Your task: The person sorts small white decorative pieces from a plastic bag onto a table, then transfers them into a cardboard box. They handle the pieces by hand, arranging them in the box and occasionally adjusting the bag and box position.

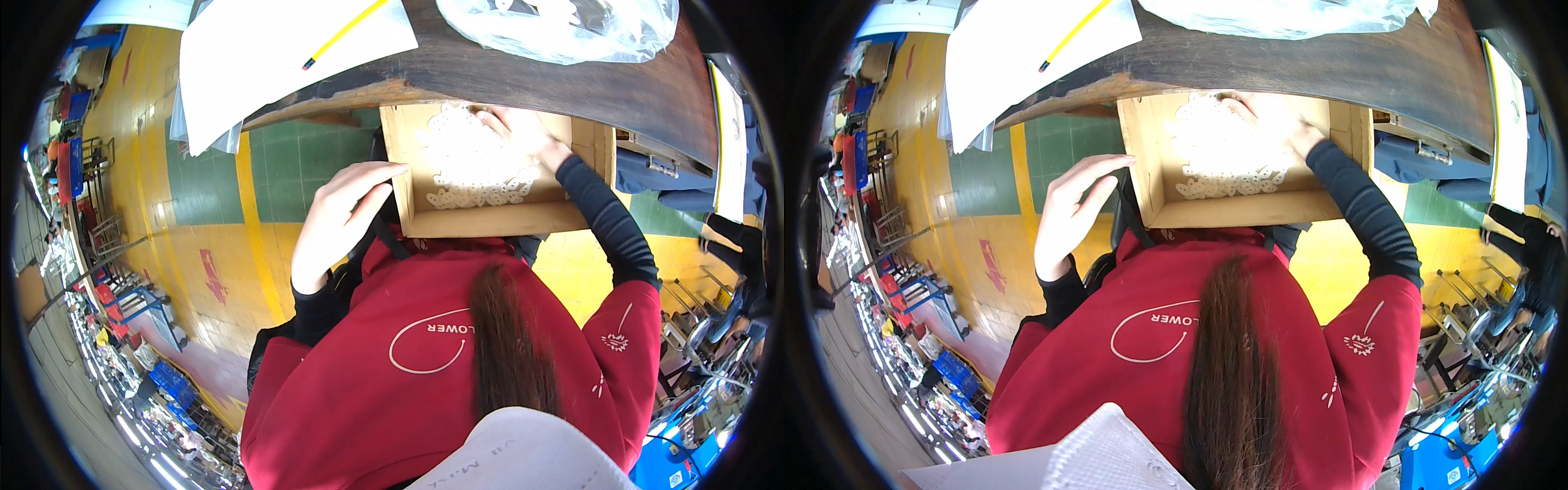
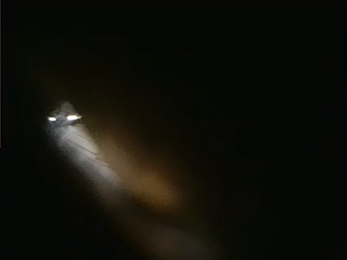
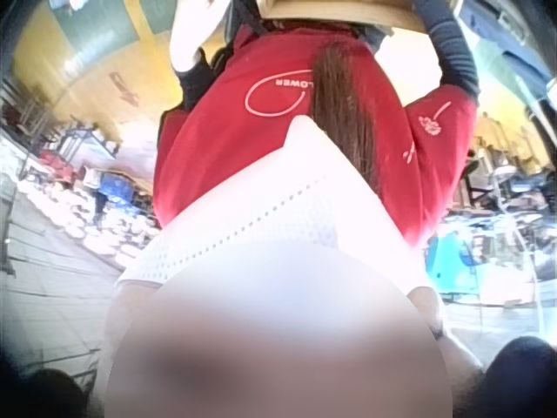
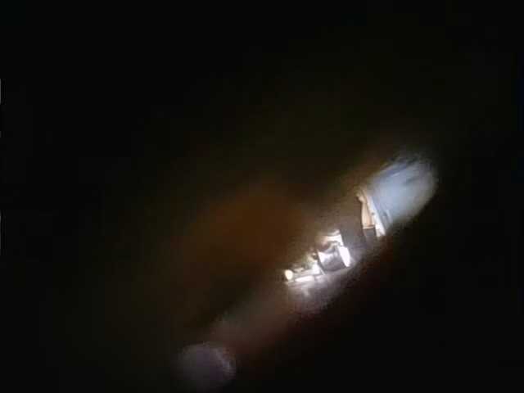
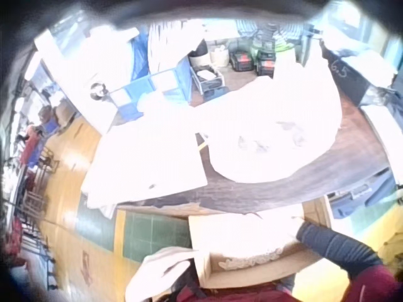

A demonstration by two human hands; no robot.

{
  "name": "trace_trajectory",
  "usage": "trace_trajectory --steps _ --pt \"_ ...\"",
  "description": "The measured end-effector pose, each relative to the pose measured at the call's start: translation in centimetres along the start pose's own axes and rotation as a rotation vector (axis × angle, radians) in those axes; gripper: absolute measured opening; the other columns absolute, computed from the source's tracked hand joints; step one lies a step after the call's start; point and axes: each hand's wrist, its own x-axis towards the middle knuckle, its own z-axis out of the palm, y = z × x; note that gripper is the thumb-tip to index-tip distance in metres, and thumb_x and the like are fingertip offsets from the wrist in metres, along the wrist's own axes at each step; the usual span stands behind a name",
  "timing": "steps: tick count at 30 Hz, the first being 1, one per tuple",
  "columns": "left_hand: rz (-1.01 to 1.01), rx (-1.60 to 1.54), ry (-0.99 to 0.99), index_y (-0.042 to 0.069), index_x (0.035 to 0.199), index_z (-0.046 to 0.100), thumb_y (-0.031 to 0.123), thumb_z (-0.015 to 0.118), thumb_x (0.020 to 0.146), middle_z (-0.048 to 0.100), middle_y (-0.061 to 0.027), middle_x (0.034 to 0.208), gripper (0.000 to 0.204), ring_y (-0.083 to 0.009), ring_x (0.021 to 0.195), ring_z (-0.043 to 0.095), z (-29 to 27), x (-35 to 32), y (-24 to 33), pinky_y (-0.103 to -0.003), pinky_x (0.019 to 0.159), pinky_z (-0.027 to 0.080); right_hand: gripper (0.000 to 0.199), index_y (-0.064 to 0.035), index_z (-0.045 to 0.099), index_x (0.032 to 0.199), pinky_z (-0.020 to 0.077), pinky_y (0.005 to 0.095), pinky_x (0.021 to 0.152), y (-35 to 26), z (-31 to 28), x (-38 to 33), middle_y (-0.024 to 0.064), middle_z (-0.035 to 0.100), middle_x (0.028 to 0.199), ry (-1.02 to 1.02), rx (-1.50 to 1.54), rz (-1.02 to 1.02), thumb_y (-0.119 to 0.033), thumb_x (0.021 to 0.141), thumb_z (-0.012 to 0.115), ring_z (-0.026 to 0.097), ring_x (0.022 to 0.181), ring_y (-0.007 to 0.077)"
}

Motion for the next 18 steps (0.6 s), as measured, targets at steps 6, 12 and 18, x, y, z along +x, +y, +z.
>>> trace_trajectory --steps 6,12,18 --pt "0.007 0.011 -0.028 0.003 0.123 0.071 -0.004 0.06 0.096 0.072 -0.0136 0.118 0.03 -0.0244 0.109 0.07 0.3 0.1 0.4 -0.034 0.095 0.053 0.049 -0.0152 0.054 0.146 0.0487 0.0413 0.11 -1.3 0.9 0.9 0.0096 0.055 0.149 0.165 -0.054 -0.482 -0.036 0.102 0.058 0.059 0.13 0.0299" --pt "-0.008 0.002 -0.007 0.001 0.122 0.071 -0.004 0.06 0.095 0.073 -0.0142 0.117 0.029 -0.0241 0.109 0.069 0.4 0.1 0.4 -0.033 0.096 0.052 0.049 -0.018 0.055 0.145 0.0395 0.0447 0.12 -3.0 1.8 3.6 0.004 0.046 0.159 0.17 0.046 -0.374 -0.032 0.099 0.062 0.047 0.144 0.026" --pt "-0.019 -0.11 0.002 0.0 0.122 0.07 -0.004 0.059 0.097 0.073 -0.0131 0.116 0.028 -0.0214 0.109 0.068 1.5 0.9 1.3 -0.032 0.096 0.052 0.034 -0.0108 0.07 0.119 0.0403 0.0434 0.119 -4.9 3.3 3.6 0.008 0.058 0.146 0.025 0.067 -0.671 -0.036 0.097 0.066 0.05 0.14 0.0277"
